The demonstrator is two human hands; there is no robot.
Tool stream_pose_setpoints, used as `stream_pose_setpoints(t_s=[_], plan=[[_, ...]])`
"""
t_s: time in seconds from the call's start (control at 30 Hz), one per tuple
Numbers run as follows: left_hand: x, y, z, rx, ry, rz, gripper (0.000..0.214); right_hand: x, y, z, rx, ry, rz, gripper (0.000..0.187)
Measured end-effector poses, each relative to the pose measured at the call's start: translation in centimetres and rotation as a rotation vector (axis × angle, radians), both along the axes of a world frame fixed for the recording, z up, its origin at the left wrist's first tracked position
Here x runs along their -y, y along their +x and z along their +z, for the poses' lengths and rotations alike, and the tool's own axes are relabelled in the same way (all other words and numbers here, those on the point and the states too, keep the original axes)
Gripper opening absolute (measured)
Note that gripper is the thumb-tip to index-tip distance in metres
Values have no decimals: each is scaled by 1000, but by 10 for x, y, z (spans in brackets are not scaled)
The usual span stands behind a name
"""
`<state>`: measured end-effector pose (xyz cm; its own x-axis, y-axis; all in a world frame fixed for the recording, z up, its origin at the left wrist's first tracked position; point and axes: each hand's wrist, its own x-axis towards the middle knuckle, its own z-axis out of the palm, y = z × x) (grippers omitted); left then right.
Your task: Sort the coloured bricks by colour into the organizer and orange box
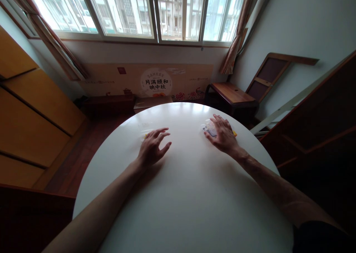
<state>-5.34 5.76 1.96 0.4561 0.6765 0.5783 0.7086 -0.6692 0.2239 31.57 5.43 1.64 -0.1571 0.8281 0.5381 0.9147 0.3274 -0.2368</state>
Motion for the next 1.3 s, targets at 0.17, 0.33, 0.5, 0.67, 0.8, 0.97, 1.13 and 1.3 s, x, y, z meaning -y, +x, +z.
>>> stream_pose_setpoints(t_s=[0.17, 0.33, 0.5, 0.67, 0.8, 0.97, 1.13, 1.3], plan=[[-10, -17, 13, 169, 125, 145, 48, 11, -43, 13, -14, -29, 409, 61], [-30, -53, 5, 183, 112, 220, 106, -2, -81, -1, 50, -220, 656, 71], [-40, -79, -6, 99, -62, 192, 92, -13, -96, -15, 49, -297, 685, 63], [-35, -76, -2, 117, -111, 186, 67, -9, -96, -18, -11, -256, 668, 58], [-22, -56, 0, 97, -158, 95, 48, -6, -96, -18, -64, -202, 650, 61], [-6, -23, -4, 135, -219, -100, 46, -4, -98, -17, -114, -105, 642, 60], [-5, -12, -8, 130, -263, -175, 39, -6, -100, -19, -69, -48, 660, 46], [-10, -17, -12, 139, -285, -185, 38, -6, -99, -20, -64, -62, 654, 37]])
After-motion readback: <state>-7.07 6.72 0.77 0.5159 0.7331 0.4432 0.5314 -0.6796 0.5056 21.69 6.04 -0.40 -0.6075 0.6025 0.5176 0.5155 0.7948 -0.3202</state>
